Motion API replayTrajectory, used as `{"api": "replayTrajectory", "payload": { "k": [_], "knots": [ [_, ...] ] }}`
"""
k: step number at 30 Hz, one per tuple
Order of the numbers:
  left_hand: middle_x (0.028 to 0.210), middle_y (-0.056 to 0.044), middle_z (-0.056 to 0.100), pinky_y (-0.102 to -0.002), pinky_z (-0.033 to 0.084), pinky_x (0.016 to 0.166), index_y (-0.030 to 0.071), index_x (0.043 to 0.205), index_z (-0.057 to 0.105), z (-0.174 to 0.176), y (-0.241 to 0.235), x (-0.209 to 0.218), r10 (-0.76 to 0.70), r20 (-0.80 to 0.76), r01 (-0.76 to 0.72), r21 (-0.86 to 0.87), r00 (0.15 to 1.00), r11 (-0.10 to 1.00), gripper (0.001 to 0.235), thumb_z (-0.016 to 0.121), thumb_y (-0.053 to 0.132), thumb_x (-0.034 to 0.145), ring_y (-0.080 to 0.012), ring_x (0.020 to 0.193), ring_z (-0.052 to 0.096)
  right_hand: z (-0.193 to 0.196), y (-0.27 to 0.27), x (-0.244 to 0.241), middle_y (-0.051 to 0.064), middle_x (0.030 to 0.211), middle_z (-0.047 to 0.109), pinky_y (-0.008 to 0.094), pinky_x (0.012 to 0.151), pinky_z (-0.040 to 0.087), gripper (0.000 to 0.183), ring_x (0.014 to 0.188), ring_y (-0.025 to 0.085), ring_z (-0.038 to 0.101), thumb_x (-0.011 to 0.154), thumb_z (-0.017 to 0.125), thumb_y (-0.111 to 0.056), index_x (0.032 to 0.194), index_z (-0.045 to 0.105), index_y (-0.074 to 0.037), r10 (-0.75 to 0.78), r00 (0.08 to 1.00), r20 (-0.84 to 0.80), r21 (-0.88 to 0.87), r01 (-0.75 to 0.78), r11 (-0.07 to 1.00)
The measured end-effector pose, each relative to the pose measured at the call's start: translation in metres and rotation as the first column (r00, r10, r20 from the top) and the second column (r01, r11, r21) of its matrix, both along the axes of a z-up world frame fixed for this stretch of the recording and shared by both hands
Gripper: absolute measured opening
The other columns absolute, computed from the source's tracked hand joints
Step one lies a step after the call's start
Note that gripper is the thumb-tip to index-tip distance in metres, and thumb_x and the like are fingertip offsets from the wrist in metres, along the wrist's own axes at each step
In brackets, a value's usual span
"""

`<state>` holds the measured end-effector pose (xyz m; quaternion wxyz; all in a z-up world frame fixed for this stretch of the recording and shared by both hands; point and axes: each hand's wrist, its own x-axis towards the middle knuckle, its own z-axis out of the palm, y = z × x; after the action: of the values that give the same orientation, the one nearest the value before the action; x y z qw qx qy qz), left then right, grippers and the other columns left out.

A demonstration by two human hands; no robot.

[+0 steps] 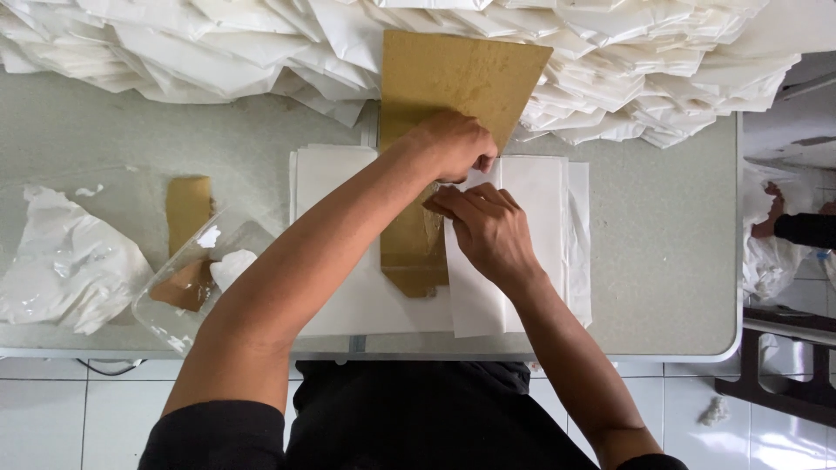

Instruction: The person applies a white paste to a brown cardboard template using a small wooden block, then places white paper sheets onto the paste and folds the template to enclose them. The person repeats this process to assemble multiple paper packs.

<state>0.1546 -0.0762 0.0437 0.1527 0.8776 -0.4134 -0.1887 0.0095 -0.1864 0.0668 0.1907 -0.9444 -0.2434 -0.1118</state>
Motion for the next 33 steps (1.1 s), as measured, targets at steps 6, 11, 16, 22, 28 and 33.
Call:
{"api": "replayTrajectory", "payload": {
  "k": [6,11,16,22,28,33],
  "knots": [
    [0.097,0.002,0.079,-0.048,0.060,0.090,0.027,0.097,0.078,0.001,0.000,0.001,-0.020,-0.016,0.020,0.027,1.000,0.999,0.035,0.081,0.000,0.075,-0.0282,0.096,0.075,-0.021,0.004,0.006,-0.003,0.091,0.077,0.030,0.070,0.054,0.012,0.090,0.017,0.070,0.098,0.069,-0.015,0.102,0.079,-0.021,-0.020,0.989,0.146,-0.129,0.039,0.991],
    [0.097,-0.001,0.079,-0.049,0.059,0.091,0.026,0.097,0.079,0.001,0.001,0.001,0.000,-0.025,0.000,-0.014,1.000,1.000,0.034,0.080,-0.002,0.077,-0.0293,0.095,0.076,-0.042,0.007,0.015,-0.004,0.088,0.076,0.030,0.070,0.052,0.015,0.089,0.016,0.069,0.097,0.068,-0.017,0.104,0.078,-0.026,-0.019,0.978,0.210,-0.206,0.063,0.977],
    [0.096,0.004,0.079,-0.046,0.060,0.091,0.029,0.096,0.078,0.002,-0.002,0.002,0.003,-0.025,-0.002,0.033,1.000,0.999,0.032,0.082,0.003,0.076,-0.0261,0.097,0.075,-0.049,0.004,0.026,-0.003,0.086,0.074,0.029,0.072,0.052,0.016,0.090,0.018,0.069,0.100,0.065,-0.014,0.102,0.077,-0.024,-0.025,0.973,0.230,-0.206,0.074,0.976],
    [0.095,0.004,0.079,-0.047,0.060,0.090,0.028,0.094,0.078,-0.004,-0.005,0.005,-0.013,-0.022,0.014,0.033,1.000,0.999,0.032,0.081,0.003,0.074,-0.0259,0.095,0.075,-0.054,-0.001,0.022,-0.001,0.088,0.076,0.031,0.072,0.052,0.018,0.090,0.019,0.072,0.100,0.063,-0.013,0.103,0.078,-0.022,-0.040,0.996,0.083,-0.246,0.059,0.968],
    [0.094,0.005,0.078,-0.044,0.060,0.091,0.029,0.095,0.078,-0.011,-0.005,0.008,-0.002,-0.014,0.002,0.029,1.000,1.000,0.034,0.079,0.002,0.075,-0.0235,0.095,0.075,-0.010,0.003,-0.017,0.004,0.104,0.079,0.033,0.073,0.054,0.030,0.092,0.021,0.074,0.101,0.055,-0.006,0.110,0.079,-0.021,-0.048,0.996,-0.074,-0.256,0.028,0.966],
    [0.092,0.005,0.078,-0.046,0.060,0.090,0.029,0.095,0.079,-0.015,-0.006,0.007,0.012,-0.025,-0.012,0.030,1.000,0.999,0.034,0.082,0.001,0.074,-0.0240,0.092,0.076,0.002,0.001,-0.047,0.003,0.111,0.078,0.036,0.075,0.056,0.033,0.096,0.022,0.074,0.098,0.055,-0.005,0.115,0.077,-0.023,-0.036,0.989,-0.142,-0.306,-0.009,0.952]
  ]
}}
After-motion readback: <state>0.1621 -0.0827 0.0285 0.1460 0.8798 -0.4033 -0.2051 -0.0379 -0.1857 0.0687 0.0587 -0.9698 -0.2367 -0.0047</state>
